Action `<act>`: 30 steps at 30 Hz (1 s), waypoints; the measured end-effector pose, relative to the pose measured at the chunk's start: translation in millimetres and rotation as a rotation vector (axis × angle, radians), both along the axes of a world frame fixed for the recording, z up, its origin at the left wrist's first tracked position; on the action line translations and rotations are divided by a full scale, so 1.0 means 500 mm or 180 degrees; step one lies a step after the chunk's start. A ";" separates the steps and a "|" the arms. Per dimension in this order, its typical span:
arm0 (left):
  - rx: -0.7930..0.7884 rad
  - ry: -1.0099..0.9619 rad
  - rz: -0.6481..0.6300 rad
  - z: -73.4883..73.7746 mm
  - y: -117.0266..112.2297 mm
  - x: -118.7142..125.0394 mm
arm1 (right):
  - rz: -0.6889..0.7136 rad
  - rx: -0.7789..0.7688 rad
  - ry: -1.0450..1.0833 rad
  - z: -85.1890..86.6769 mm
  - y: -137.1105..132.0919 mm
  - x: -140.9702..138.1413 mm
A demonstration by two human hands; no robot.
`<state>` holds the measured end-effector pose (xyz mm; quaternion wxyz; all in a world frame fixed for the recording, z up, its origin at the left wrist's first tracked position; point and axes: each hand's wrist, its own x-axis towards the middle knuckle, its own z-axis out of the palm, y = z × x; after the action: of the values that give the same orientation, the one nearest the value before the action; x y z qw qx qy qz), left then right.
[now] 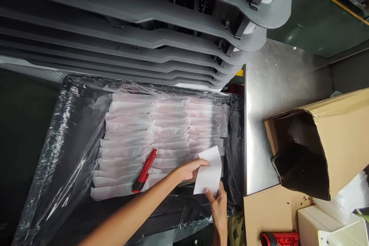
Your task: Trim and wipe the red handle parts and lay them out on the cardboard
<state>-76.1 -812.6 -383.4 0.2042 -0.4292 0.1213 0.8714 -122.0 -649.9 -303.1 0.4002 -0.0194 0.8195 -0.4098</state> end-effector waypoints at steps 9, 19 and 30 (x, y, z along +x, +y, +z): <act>0.0509 0.0114 -0.0381 0.008 0.045 0.030 | -0.0849 0.0459 -0.0067 -0.012 0.003 0.006; 0.0913 0.0257 -0.0258 0.056 0.043 0.077 | -0.0841 0.0748 -0.0010 -0.010 -0.006 0.008; -0.0274 -0.0461 0.0848 0.096 -0.017 0.027 | 0.0719 0.0500 -0.0435 -0.031 -0.099 0.220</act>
<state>-62.7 -820.9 -335.4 0.0764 -0.5116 0.0854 0.8516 -12.1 -699.5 -318.6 0.4989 -0.0522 0.8124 -0.2972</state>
